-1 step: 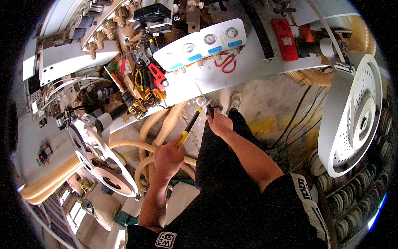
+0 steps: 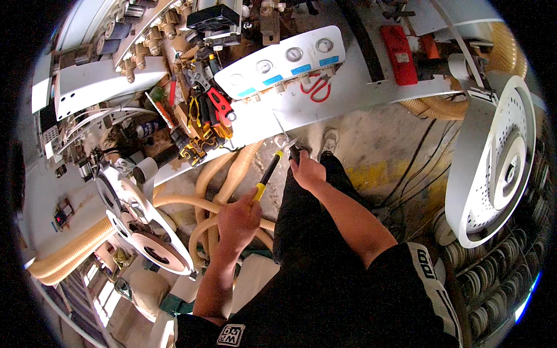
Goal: The person clears debris from a machine component with a handheld tool and wipes it with a cloth, then secures a part using a wrench and a drill at a workstation.
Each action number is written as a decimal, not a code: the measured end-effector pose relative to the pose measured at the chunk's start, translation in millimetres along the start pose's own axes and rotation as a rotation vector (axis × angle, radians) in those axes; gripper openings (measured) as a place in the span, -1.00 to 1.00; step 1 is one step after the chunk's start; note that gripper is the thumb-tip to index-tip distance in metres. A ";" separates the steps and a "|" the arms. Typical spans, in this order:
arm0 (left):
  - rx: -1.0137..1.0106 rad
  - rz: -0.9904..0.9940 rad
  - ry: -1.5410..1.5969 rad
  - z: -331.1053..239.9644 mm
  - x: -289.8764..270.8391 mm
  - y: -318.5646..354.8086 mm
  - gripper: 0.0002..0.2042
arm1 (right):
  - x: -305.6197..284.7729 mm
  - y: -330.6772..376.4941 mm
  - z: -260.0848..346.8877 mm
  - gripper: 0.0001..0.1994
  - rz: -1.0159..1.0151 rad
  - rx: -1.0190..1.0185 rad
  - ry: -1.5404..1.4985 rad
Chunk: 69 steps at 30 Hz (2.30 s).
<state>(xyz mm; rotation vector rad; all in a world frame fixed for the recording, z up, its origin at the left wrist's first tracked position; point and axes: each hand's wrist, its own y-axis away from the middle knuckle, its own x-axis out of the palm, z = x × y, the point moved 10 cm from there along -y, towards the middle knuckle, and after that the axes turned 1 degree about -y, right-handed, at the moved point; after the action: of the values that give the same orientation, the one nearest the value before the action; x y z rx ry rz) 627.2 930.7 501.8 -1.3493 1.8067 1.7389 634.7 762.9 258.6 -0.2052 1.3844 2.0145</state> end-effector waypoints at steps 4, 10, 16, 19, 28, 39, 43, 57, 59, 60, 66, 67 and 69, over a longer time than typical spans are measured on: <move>0.001 0.010 -0.078 -15.3 11.0 1.7 -0.62 | -2.8 -5.8 2.2 -0.55 -0.068 -0.016 -0.001; 0.004 0.066 -0.122 -14.1 26.4 -0.5 -0.59 | -9.9 1.1 12.8 -0.54 -0.001 0.013 0.012; -0.103 0.141 -0.295 0.7 60.5 -44.8 -0.60 | 3.1 29.8 52.3 -0.55 0.089 -0.006 -0.051; -0.095 0.131 -0.280 22.8 49.7 -79.3 -0.60 | 13.3 41.7 53.6 -0.54 0.158 0.035 -0.085; -0.053 -0.089 0.069 29.2 0.5 -29.3 -0.61 | 3.4 12.6 19.1 -0.51 -0.011 0.012 -0.312; -0.028 -0.020 0.078 10.1 -9.4 1.0 -0.67 | 60.3 -15.0 -9.9 -0.32 0.132 0.029 -0.642; -0.067 -0.010 0.002 6.1 13.7 -4.6 -0.66 | 40.0 -4.8 7.5 -0.56 0.203 0.133 -0.953; -0.168 0.059 -0.136 16.2 10.2 -83.2 -0.59 | 49.1 18.5 19.9 -0.65 0.331 0.377 -1.539; -0.084 -0.031 -0.043 14.0 0.7 -43.2 -0.60 | 49.0 24.9 18.4 -0.66 0.349 0.396 -1.594; -0.048 -0.038 -0.018 10.5 -3.1 -27.1 -0.61 | 50.3 20.1 15.5 -0.66 0.334 0.395 -1.629; -0.026 -0.037 0.119 7.7 -16.5 2.3 -0.66 | 55.3 19.7 11.9 -0.68 0.323 0.406 -1.653; -0.020 -0.030 0.113 8.0 -18.2 -1.1 -0.66 | 54.5 20.1 12.3 -0.68 0.331 0.401 -1.663; 0.011 -0.036 0.118 7.1 -22.7 -12.2 -0.67 | 52.5 20.1 14.0 -0.68 0.354 0.389 -1.679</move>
<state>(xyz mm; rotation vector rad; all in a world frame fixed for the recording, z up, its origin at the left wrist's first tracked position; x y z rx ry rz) 645.6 948.4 509.6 -1.4996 1.8372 1.6609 586.0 794.1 254.7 1.5922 0.5666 1.2392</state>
